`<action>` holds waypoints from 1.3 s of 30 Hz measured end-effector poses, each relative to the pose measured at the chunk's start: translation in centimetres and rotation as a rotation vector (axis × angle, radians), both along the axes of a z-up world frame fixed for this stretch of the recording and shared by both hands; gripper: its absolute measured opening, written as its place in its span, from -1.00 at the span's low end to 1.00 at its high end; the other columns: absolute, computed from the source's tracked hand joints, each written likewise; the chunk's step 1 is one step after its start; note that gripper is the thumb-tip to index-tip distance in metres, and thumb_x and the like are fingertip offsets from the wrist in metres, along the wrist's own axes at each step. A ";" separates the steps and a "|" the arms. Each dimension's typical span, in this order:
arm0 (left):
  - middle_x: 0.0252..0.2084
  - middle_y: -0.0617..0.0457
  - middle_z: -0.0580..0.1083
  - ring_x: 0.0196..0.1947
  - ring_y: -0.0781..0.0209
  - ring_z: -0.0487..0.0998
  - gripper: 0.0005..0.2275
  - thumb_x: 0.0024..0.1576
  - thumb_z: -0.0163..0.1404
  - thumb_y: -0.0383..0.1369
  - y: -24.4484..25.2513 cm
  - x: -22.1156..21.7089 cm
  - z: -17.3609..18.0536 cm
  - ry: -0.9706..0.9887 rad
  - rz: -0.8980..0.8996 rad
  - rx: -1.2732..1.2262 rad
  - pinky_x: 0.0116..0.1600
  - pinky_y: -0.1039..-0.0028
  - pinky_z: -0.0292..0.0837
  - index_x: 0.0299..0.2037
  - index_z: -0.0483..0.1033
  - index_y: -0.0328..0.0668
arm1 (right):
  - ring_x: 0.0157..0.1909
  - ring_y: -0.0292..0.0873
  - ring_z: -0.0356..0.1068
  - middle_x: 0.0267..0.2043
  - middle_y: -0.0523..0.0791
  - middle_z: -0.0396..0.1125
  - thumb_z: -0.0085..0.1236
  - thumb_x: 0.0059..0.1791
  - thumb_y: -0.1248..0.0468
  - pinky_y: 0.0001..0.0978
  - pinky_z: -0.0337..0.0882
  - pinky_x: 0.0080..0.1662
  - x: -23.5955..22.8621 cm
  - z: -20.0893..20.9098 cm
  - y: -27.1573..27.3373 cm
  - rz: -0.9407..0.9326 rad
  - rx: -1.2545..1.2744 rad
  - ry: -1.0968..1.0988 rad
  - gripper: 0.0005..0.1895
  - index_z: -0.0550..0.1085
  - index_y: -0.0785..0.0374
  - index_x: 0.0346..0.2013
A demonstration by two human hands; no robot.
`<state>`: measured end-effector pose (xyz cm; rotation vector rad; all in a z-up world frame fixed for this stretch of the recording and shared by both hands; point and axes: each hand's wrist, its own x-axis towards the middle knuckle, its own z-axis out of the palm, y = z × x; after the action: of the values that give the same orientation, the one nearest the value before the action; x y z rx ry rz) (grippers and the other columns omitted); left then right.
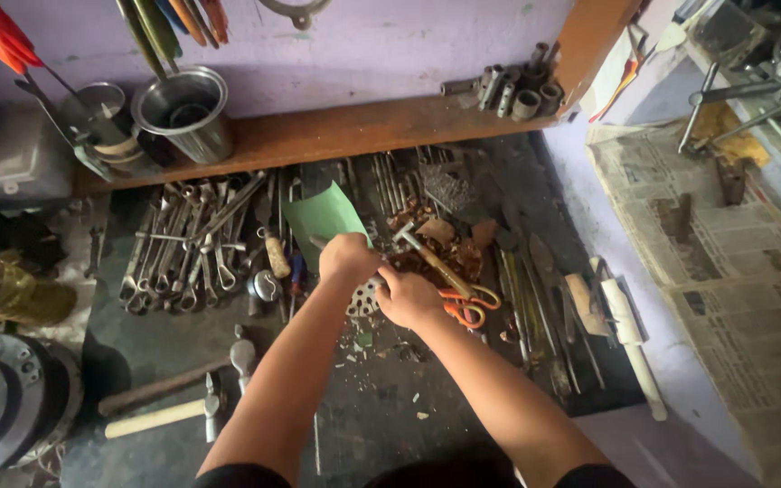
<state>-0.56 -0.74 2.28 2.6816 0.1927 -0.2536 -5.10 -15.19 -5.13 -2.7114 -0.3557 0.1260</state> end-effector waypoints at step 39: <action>-0.16 -0.16 0.61 -0.05 -0.18 0.60 -0.75 0.01 0.01 -0.24 1.6 0.1 -2.2 -0.027 -0.004 -0.075 0.08 0.11 0.51 -0.23 0.67 -0.14 | -0.13 0.07 0.51 -0.15 0.04 0.50 0.20 -0.07 0.29 -0.11 0.47 -0.13 -3.6 2.7 -2.2 0.013 0.361 0.088 -0.55 0.44 0.08 0.12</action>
<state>-0.46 0.90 0.05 2.6100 0.1665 -0.2208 -8.75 -17.43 -2.40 -2.3402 -0.3337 0.1668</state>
